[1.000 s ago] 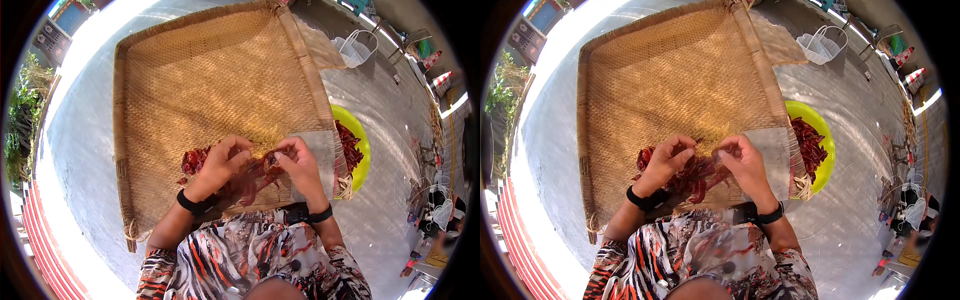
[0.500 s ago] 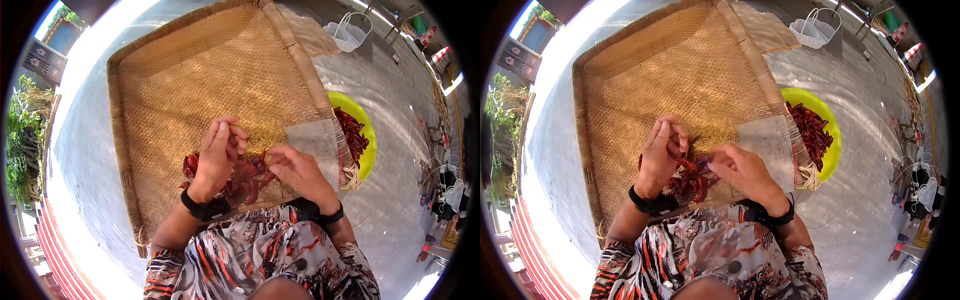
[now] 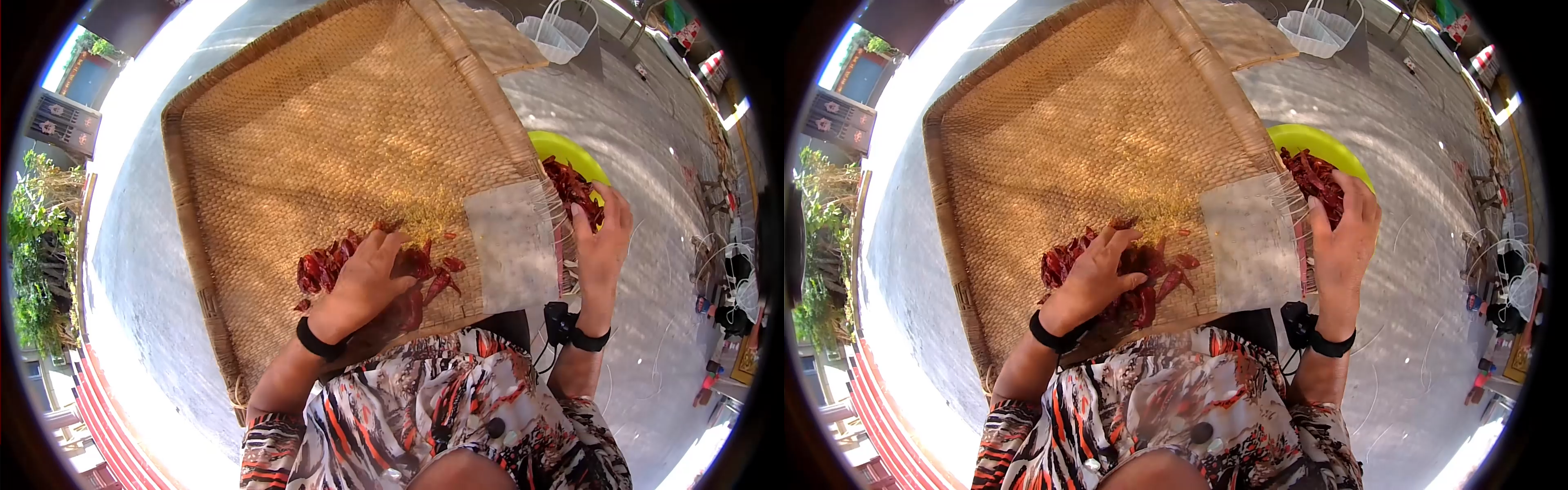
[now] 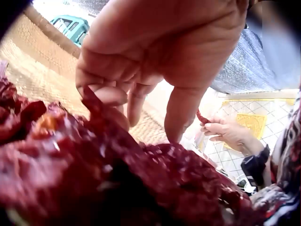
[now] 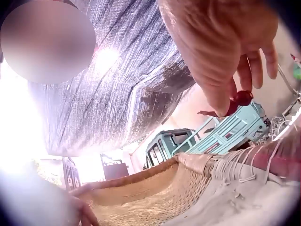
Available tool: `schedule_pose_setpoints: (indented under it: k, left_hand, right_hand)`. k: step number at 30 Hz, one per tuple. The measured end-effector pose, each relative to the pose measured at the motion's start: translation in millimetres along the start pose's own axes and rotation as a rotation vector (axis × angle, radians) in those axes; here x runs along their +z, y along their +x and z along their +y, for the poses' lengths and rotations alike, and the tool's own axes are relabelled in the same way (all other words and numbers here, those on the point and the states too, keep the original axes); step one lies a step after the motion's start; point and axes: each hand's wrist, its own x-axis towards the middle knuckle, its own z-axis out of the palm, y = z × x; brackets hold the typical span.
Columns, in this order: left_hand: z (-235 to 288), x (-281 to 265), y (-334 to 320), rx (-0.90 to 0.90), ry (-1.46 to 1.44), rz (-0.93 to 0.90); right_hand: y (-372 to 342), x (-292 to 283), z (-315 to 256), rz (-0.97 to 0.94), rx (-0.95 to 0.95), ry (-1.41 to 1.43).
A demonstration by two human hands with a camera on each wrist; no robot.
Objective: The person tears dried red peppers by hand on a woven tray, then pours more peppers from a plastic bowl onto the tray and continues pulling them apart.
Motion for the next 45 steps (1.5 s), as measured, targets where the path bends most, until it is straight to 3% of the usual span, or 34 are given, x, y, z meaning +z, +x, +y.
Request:
schedule_pose_setpoints:
  k: [1,4,6,8,11,14,17,20,22,26,29,32,35,37,39,43,45]
  left_hand:
    - [-0.1,4.0,0.3,0.03,0.025,-0.009]
    - [3.9,8.1,4.7,0.072,0.078,-0.061]
    - [1.4,11.2,7.0,0.126,0.078,-0.064]
    - [4.4,10.4,8.2,0.066,0.073,-0.053]
    - [7.4,2.7,5.5,0.001,0.052,0.015]
    - [13.3,-9.9,2.3,-0.018,0.0,0.125]
    - [7.3,-17.8,-0.2,0.027,-0.141,0.147]
    - [9.9,-20.6,-3.6,-0.232,-0.376,0.059]
    - [10.1,-23.1,-6.4,-0.261,-0.428,0.018]
    - [11.8,-26.0,-8.7,-0.311,-0.489,-0.049]
    - [7.7,-22.5,-11.0,-0.259,-0.493,-0.08]
    - [1.7,-16.3,-10.3,-0.256,-0.47,-0.127]
    - [10.1,-13.4,-9.0,-0.127,-0.423,-0.114]
    - [11.3,-9.8,-6.5,-0.002,-0.317,-0.108]
    - [11.3,0.3,-4.1,0.185,-0.235,-0.022]
    - [23.1,1.9,-10.0,0.021,-0.3,-0.067]
    - [26.5,-4.8,-10.8,-0.143,-0.509,-0.155]
  right_hand:
    - [0.2,-0.6,3.4,0.071,-0.013,-0.101]
    - [-13.1,-2.6,-24.7,-0.404,0.258,0.395]
    - [-22.2,2.7,-51.8,-0.842,0.084,0.389]
    - [-44.3,30.7,-60.7,-0.801,-0.254,0.451]
    - [-56.1,50.5,-73.4,-0.749,-0.404,0.467]
    - [-60.6,58.8,-69.7,-0.775,-0.405,0.517]
    - [-59.8,59.2,-66.9,-0.771,-0.318,0.631]
    - [-44.7,40.7,-66.7,-0.685,-0.165,0.555]
    - [-27.6,15.4,-65.8,-0.563,0.045,0.514]
    - [-5.8,0.3,-22.8,-0.18,0.178,0.404]
    - [3.8,-0.9,5.4,-0.08,0.001,-0.191]
    - [-7.9,13.5,-16.0,-0.087,0.093,0.208]
    - [-20.5,16.5,-70.5,-0.74,0.192,0.676]
    - [-36.9,31.5,-94.5,-0.986,0.254,0.941]
    - [-53.1,62.3,-99.5,-0.985,0.252,1.02]
    - [-56.3,76.7,-95.7,-0.97,0.329,1.141]
    - [-55.5,73.6,-86.5,-0.96,0.356,1.175]
